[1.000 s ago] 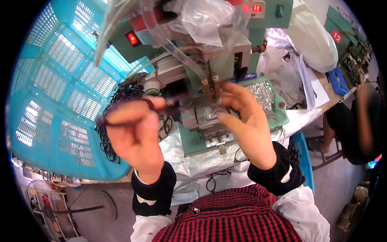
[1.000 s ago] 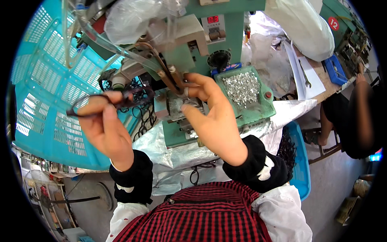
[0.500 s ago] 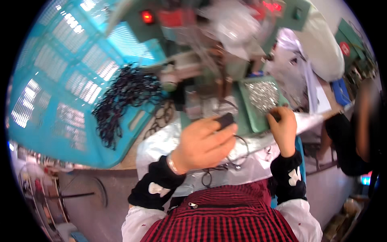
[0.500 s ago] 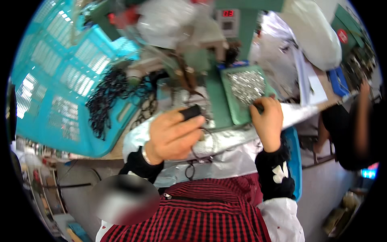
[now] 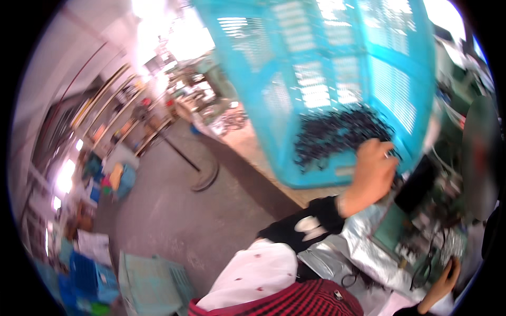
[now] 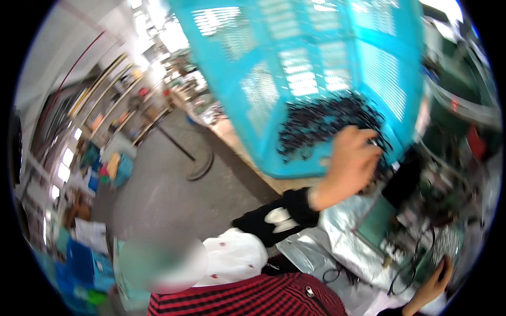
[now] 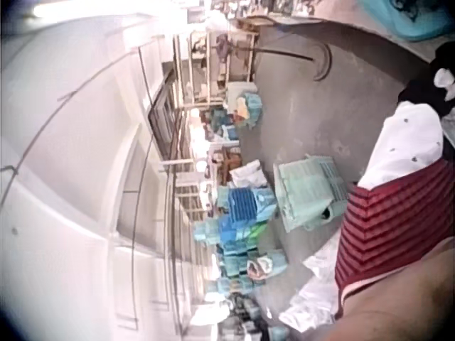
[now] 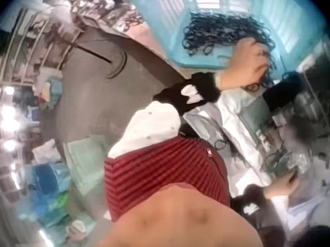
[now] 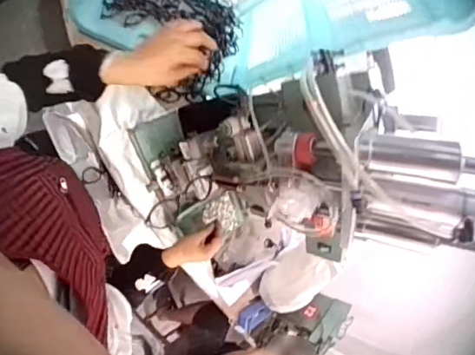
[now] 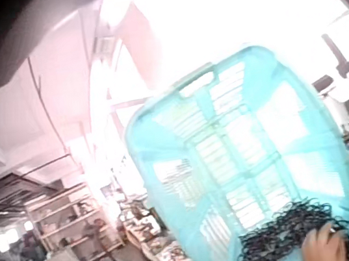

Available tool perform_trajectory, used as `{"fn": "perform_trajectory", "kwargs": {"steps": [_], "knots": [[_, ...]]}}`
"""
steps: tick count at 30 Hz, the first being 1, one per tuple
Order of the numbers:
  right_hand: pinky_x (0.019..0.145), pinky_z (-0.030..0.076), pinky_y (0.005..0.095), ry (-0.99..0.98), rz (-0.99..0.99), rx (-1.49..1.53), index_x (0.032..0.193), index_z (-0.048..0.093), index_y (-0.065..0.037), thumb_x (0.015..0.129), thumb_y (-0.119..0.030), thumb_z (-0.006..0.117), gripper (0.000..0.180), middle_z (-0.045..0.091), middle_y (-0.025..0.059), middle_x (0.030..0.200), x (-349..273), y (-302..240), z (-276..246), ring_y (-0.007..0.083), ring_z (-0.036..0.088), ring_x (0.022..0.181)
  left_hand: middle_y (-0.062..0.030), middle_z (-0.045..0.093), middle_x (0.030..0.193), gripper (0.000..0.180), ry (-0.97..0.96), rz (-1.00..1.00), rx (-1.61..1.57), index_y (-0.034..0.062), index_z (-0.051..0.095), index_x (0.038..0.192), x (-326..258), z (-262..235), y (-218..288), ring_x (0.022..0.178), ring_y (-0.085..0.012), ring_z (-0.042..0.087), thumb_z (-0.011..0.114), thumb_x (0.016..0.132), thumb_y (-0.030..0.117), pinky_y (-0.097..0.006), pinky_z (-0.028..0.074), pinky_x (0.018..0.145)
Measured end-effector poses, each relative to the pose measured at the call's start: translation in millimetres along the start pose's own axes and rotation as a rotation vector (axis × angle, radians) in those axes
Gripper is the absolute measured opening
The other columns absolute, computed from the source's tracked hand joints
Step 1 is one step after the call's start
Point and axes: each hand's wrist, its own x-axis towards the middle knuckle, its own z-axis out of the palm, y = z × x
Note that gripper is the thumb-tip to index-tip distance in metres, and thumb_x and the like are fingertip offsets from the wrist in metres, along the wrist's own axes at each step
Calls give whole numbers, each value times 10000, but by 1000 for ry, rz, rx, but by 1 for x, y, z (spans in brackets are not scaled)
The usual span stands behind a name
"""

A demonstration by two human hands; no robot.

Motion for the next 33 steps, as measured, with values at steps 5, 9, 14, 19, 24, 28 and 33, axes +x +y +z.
{"fn": "perform_trajectory", "kwargs": {"steps": [5, 9, 14, 19, 24, 28, 33], "knots": [[975, 479, 310, -70, -29, 59, 1208, 649, 46, 1018, -112, 581, 257, 694, 132, 1179, 20, 2, 26, 205, 643, 1080, -228, 479, 1433, 231, -464, -232, 384, 51, 745, 886, -21, 79, -77, 1294, -458, 405, 711, 766, 246, -646, 255, 1136], [948, 492, 319, -14, 61, -47, 1169, 667, 39, 992, -98, 615, 229, 694, 122, 1144, -9, 13, 11, 208, 645, 1040, -209, 514, 1415, 156, -334, -166, 276, 79, 741, 864, -63, 74, -94, 1114, -418, 503, 687, 775, 195, -599, 352, 1056], [939, 487, 336, 219, 143, -251, 1090, 692, 45, 945, -45, 659, 173, 705, 115, 1062, -62, 2, -36, 216, 636, 995, -179, 632, 1292, 83, -388, -64, 74, 84, 735, 781, -76, 16, -78, 989, -386, 560, 744, 724, 145, -483, 441, 867], [934, 468, 323, 33, -50, -73, 971, 701, 24, 820, 41, 651, 160, 704, 116, 977, -44, -75, -32, 220, 650, 977, -137, 682, 831, 148, -297, -194, 163, 23, 683, 776, -49, -1, -60, 785, -338, 618, 691, 882, 126, -428, 448, 701], [847, 485, 285, 26, -40, 428, 1096, 675, 8, 768, -3, 737, 334, 688, 56, 954, 27, -138, 32, 148, 639, 914, 12, 549, 802, 199, -236, -806, -587, 35, 621, 970, -43, 16, -22, 645, -66, 461, 579, 1038, 217, -246, 383, 581], [837, 474, 258, 11, 76, 596, 1227, 588, 27, 802, 12, 728, 448, 639, 23, 904, 24, -148, 57, 94, 603, 883, -51, 619, 972, 101, -123, -869, -846, 37, 565, 1077, -75, 12, 3, 798, -144, 638, 566, 1034, 128, -267, 529, 704], [816, 455, 211, 12, 126, 757, 1286, 542, 28, 837, 48, 697, 476, 635, 13, 892, 11, -149, 54, 71, 592, 867, -91, 635, 1015, 88, -9, -816, -943, 31, 546, 1082, -63, 9, 38, 838, -193, 661, 569, 1026, 94, -321, 572, 735]]}}
